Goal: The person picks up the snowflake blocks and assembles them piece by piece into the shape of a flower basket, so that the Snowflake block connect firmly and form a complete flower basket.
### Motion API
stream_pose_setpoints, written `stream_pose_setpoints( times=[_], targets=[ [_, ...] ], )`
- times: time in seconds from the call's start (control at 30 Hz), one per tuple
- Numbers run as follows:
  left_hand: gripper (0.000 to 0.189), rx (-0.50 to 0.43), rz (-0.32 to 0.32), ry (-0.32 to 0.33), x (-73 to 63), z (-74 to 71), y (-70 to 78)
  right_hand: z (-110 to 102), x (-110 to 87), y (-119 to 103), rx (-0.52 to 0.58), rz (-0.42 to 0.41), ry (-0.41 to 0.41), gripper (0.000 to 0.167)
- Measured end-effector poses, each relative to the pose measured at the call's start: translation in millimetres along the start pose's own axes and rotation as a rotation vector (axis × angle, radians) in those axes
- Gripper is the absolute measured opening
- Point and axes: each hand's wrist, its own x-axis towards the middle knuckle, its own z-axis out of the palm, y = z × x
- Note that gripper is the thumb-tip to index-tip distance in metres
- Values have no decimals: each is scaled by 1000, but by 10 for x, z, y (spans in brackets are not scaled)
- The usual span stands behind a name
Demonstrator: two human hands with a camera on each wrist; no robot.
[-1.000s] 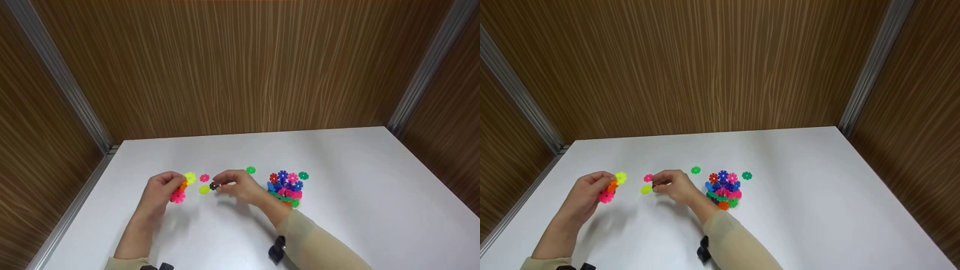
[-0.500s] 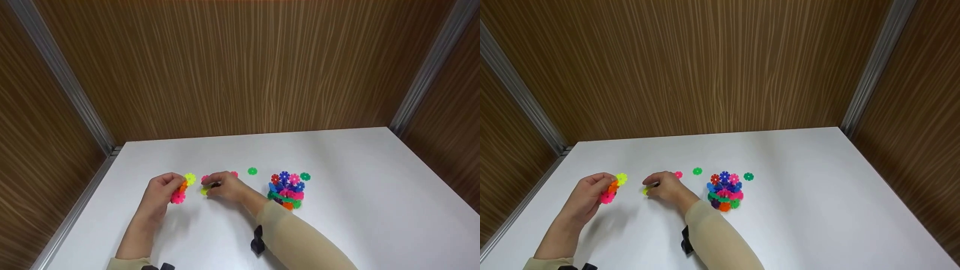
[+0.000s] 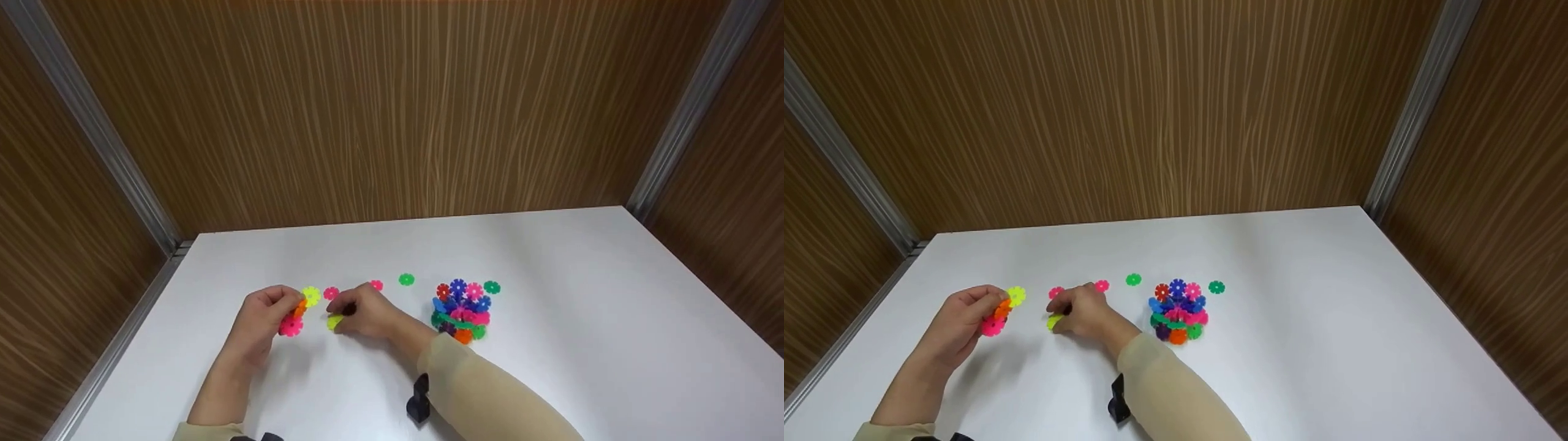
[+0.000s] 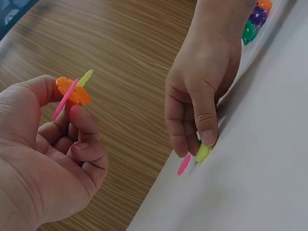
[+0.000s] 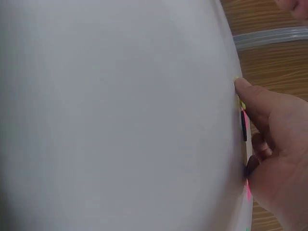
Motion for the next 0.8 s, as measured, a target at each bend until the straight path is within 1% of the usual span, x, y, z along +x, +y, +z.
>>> stream_pose_setpoints(
  times=[0.13,0.23,0.37,0.53,0.63,0.8],
  targets=[
    [18,20,-3,-38,-9,90,-29,-100,-178,-67,19,-6,21,38],
    [16,30,-7,-64,-31,165,-41,-221,-371,-138,75,-11,48,41],
    [15,54,-27,-95,-72,276,-44,-386,-674,-176,165,-52,75,38],
    [18,92,-51,-146,-131,439,-37,-567,-1009,-138,242,-104,101,29],
    [18,90,-52,-188,-175,548,-34,-642,-1155,-106,282,-114,109,27],
    [18,97,-33,-266,-234,717,-43,-706,-1318,-68,376,-122,119,35]
  ],
)
